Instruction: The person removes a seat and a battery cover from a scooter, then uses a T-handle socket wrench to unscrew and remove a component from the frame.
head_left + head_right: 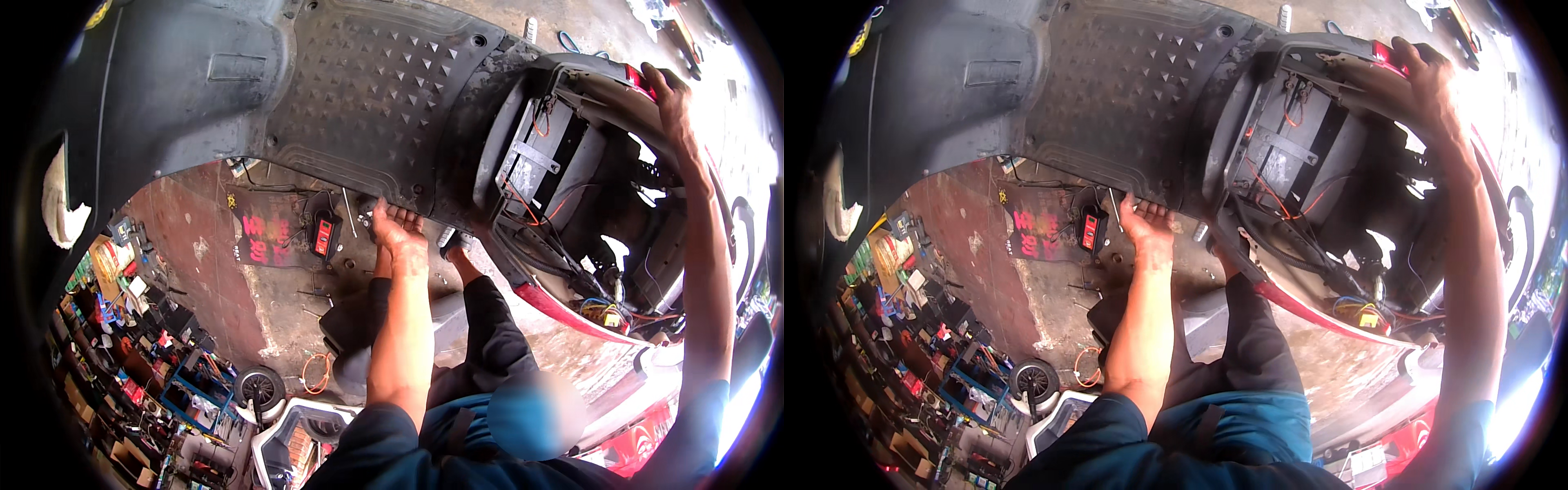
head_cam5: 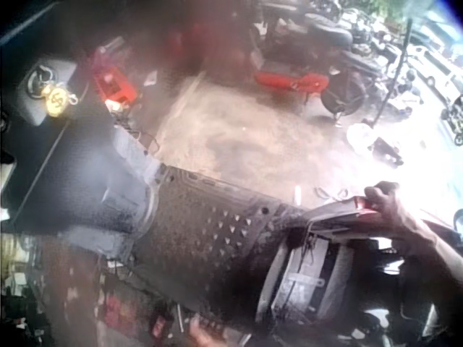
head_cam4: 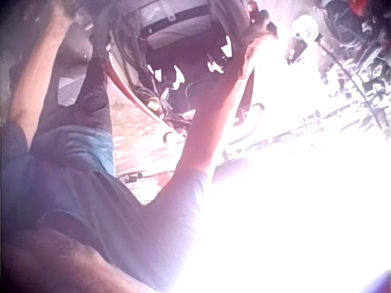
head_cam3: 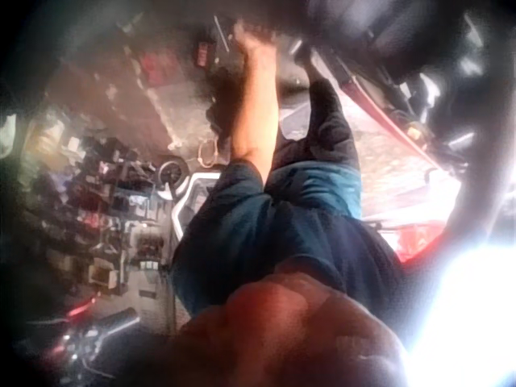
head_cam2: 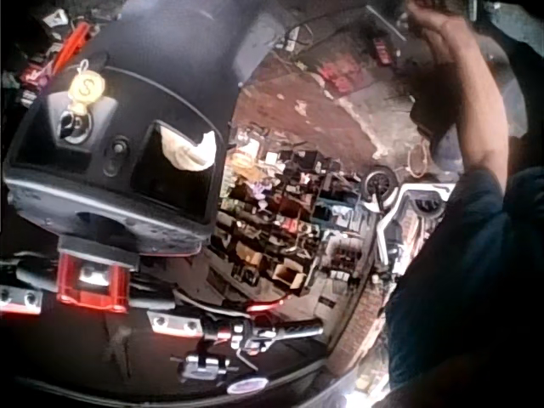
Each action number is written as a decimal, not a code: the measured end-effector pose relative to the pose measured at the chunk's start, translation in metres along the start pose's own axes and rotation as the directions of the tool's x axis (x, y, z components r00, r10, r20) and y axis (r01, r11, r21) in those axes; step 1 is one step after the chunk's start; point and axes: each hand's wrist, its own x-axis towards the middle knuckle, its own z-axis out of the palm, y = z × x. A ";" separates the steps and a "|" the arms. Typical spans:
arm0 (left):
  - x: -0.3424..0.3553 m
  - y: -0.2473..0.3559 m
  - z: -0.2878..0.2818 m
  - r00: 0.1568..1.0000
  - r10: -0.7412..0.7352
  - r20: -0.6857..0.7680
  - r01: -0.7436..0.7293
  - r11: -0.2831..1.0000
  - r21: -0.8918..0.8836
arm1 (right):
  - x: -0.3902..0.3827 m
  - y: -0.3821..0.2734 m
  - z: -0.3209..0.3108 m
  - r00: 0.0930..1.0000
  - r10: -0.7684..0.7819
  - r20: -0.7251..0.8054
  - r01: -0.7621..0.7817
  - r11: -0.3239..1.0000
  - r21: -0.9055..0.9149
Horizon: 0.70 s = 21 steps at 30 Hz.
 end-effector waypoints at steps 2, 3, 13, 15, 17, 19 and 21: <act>0.001 -0.005 -0.003 0.999 -0.003 0.049 0.004 0.999 -0.033 | 0.010 0.034 0.007 1.000 -0.014 -0.025 0.014 1.000 0.002; 0.003 -0.006 -0.012 0.997 0.000 0.077 0.005 0.998 -0.060 | 0.008 0.032 0.008 0.999 -0.036 -0.030 0.037 0.999 0.013; 0.007 -0.020 -0.013 0.988 0.059 0.143 -0.043 0.993 -0.114 | 0.026 0.064 0.004 1.000 -0.002 -0.023 0.002 1.000 0.002; -0.002 -0.009 -0.026 0.989 0.033 0.146 -0.018 0.994 -0.108 | 0.029 0.063 0.011 0.998 0.061 0.027 -0.061 0.998 0.003; -0.018 -0.001 -0.039 0.993 0.088 0.083 -0.084 0.995 -0.048 | 0.029 0.058 0.018 1.000 0.014 0.010 -0.015 1.000 0.018; -0.039 -0.001 -0.059 0.974 0.195 0.120 -0.210 0.968 0.138 | 0.028 0.054 0.018 0.998 -0.064 -0.020 0.064 0.997 0.033; -0.069 0.001 -0.088 0.929 0.352 0.113 -0.369 0.869 0.329 | 0.028 0.047 0.031 0.996 0.076 0.037 -0.079 0.994 0.075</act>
